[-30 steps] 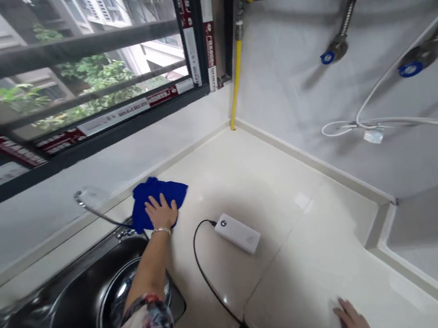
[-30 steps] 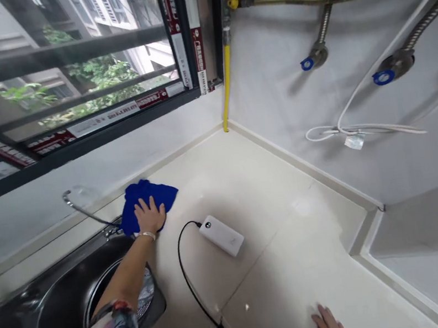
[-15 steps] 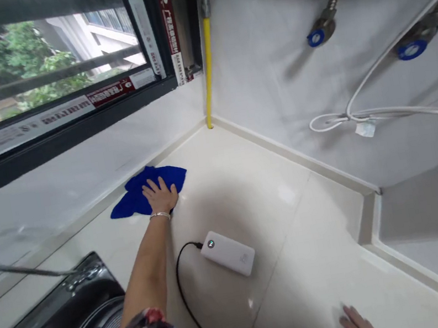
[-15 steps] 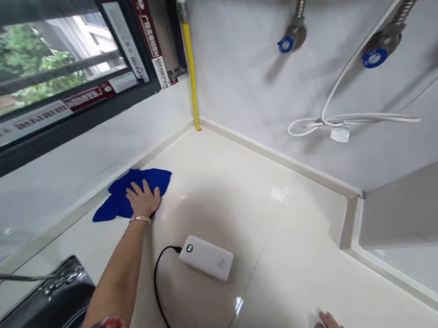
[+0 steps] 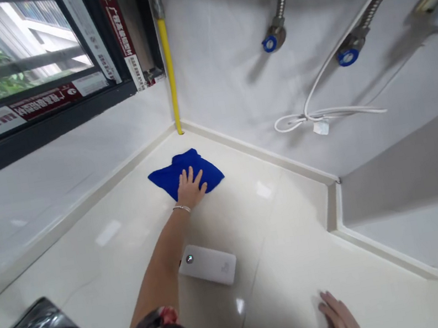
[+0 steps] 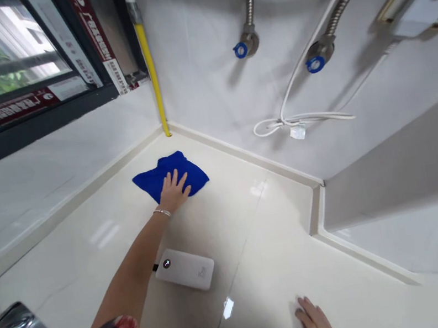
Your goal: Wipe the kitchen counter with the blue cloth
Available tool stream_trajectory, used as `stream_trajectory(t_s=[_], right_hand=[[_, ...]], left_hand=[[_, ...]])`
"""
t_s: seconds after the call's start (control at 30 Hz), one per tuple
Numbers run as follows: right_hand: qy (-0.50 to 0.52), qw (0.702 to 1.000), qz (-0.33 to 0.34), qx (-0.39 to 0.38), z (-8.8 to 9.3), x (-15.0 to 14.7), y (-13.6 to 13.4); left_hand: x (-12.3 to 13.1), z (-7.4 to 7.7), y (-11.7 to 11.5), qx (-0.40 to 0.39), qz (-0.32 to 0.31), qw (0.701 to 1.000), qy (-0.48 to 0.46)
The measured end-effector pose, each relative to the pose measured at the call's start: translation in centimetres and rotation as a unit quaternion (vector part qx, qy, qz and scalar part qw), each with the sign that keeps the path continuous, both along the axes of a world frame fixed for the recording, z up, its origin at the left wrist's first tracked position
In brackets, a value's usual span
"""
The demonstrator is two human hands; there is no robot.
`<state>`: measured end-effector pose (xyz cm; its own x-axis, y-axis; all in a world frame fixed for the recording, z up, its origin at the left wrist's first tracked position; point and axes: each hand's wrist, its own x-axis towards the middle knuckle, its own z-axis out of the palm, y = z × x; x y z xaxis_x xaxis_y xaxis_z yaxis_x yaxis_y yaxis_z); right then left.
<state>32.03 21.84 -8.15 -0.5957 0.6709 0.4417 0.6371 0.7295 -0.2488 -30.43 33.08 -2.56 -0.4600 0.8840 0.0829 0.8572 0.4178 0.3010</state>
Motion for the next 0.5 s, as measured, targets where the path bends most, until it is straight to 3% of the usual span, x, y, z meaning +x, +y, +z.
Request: stream_trajectory(t_s=[0.17,0.33,0.4,0.5], right_hand=[[-0.025,0.999,0.01,0.022,-0.1,0.0,0.1],[-0.029,0.998,0.018,0.044,-0.4,0.0,0.5],[-0.021,0.999,0.016,0.029,-0.5,0.1,0.5],[-0.005,1.0,0.017,0.003,-0.4,0.2,0.5]], left_hand=[[7.2,-0.4,0.6,0.032,-0.149,0.988,0.0],[15.0,-1.5,-0.3,0.041,-0.325,0.945,-0.017],[16.7,-1.7,-0.6,0.04,-0.374,0.926,-0.027],[17.0,-1.4,-0.4,0.006,-0.394,0.918,-0.038]])
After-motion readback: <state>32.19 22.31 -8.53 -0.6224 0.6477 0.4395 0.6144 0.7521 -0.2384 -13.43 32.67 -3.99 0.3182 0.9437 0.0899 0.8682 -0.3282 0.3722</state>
